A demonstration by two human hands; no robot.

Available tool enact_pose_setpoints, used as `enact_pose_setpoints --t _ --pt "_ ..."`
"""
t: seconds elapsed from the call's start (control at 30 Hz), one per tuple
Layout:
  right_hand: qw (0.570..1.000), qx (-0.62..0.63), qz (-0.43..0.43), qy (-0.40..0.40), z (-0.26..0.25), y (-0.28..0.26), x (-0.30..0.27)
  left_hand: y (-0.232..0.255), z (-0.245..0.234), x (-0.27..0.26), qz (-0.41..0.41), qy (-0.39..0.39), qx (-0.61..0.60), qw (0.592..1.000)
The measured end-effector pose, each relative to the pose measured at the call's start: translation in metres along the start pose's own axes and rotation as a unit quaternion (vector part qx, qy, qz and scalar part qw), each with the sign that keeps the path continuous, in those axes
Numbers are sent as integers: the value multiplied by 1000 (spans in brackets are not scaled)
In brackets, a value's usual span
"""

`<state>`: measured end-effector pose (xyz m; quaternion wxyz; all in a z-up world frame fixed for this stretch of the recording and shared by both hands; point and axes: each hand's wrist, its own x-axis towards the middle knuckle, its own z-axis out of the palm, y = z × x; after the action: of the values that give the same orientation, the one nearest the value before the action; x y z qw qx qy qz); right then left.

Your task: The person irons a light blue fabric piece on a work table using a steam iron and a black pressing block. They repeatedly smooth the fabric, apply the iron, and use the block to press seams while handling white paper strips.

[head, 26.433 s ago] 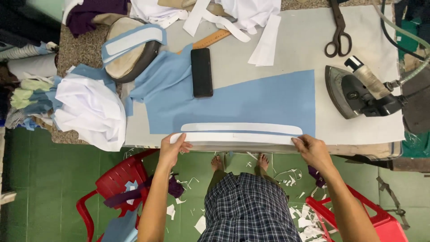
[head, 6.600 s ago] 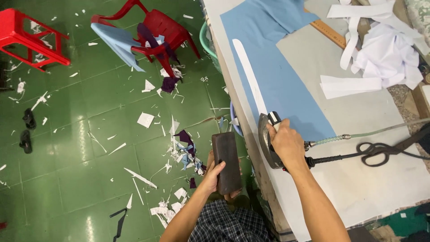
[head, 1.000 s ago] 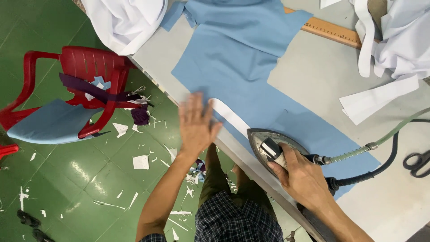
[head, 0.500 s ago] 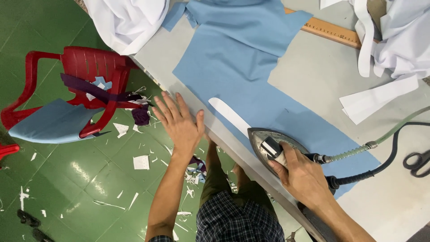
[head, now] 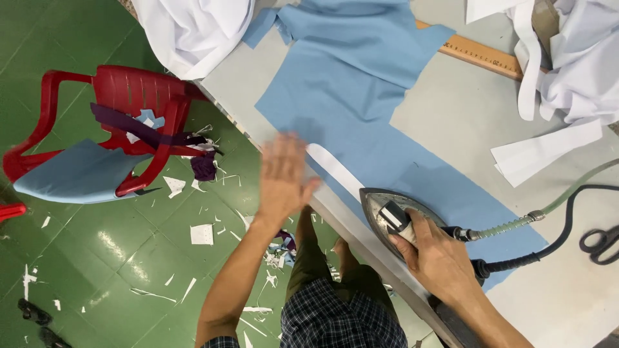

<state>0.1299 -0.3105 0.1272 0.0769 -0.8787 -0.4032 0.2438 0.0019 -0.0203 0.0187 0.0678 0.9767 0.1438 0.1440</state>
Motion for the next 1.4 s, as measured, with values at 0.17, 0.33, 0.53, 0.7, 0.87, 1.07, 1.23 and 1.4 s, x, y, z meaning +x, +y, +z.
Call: enact_pose_setpoints --t 0.17,0.33,0.53,0.7,0.87,1.07,1.23,1.4 --pt "1000 3 16 -15 0 -1 1 -10 24 5 203 -93 -82 971" --pt "1000 10 10 -2 -1 -1 0 -84 -4 11 -146 0 144 979" --pt "1000 10 4 -3 -1 -1 1 -23 -9 -11 34 29 30 999" --pt "999 -32 15 9 6 -2 1 9 12 -22 177 -119 17 977" --pt "998 -66 19 15 6 -10 10 3 19 -20 153 -123 14 980" --pt "998 -62 25 5 -2 -32 35 1 20 -18 143 -105 -15 984" --pt "997 -71 40 7 -11 -53 54 4 39 -23 73 -29 -109 991" --pt "991 -126 -15 49 -2 -46 58 -48 13 4 -63 -82 73 992"
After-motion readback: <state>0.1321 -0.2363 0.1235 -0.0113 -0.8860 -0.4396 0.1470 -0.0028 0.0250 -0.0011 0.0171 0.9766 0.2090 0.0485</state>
